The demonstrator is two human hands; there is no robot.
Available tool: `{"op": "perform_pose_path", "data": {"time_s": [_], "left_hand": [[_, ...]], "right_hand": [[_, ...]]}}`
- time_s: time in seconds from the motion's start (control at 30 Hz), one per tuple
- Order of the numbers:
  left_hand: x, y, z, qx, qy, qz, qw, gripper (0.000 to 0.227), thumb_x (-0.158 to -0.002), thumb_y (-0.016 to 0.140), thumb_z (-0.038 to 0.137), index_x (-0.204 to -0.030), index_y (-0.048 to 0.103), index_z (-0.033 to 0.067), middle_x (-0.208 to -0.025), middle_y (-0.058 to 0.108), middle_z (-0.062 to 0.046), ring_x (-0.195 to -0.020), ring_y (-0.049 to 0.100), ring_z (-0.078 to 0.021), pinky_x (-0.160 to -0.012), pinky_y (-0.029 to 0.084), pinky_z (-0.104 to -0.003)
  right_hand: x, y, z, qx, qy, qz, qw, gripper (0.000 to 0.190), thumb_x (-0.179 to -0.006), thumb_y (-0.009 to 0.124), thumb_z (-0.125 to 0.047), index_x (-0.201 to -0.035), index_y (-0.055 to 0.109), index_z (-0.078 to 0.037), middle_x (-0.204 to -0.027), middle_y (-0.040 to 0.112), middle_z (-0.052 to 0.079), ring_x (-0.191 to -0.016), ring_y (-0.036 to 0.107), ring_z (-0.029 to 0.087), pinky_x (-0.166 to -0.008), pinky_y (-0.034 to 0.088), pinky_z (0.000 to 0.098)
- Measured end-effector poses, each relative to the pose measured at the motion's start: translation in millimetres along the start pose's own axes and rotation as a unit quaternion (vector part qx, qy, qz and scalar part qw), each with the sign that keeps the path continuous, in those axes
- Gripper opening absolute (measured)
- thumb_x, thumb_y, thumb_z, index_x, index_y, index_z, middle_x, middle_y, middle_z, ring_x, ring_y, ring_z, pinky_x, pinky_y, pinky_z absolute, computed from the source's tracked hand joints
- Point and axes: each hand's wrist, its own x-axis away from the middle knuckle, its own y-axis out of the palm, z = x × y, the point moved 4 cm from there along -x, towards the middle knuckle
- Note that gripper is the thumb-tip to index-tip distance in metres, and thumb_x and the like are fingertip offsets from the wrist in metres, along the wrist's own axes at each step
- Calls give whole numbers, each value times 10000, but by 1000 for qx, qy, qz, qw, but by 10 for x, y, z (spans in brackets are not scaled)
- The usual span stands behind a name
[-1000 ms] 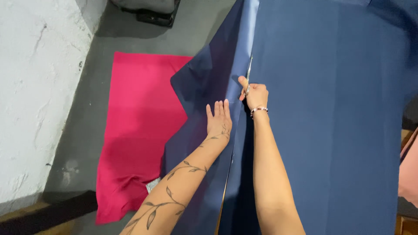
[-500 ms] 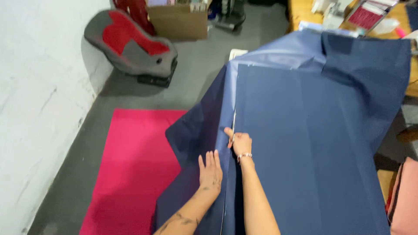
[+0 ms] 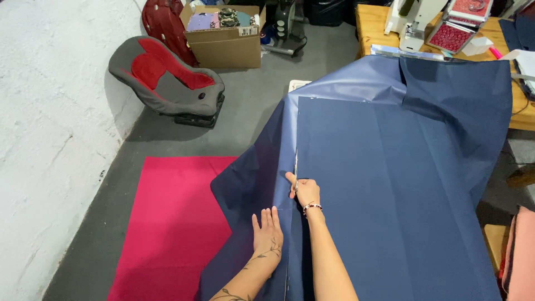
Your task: The person cuts a large piece of blue fabric on a wooden table using scissors. They make several long cuts along the length of the fabric, separating it into smaller rectangular pieces. The person adjusts the fabric position between cuts to continue trimming the material.
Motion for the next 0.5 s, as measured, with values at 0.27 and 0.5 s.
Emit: {"op": "perform_pose_path", "data": {"time_s": [0.27,0.5], "left_hand": [[32,-144,-15,-12,5,-33,999,651,-973,237,94,-1600,112,-27,-1597,361,-200,-1502,277,-321,-1180,177,-676],[194,-1189,-224,52,20,-176,983,655,-1026,292,17,-1623,26,-19,-1653,291,-207,-1554,207,-336,-1246,62,-624]], "right_hand": [[-15,32,5,-11,-13,12,1000,610,-826,744,-571,-474,566,-106,-443,523,6,-472,380,127,-584,393,287],[-69,8,590,10,-63,32,997,670,-823,711,-744,-487,673,-165,-465,633,24,-502,573,210,-557,449,284]]}}
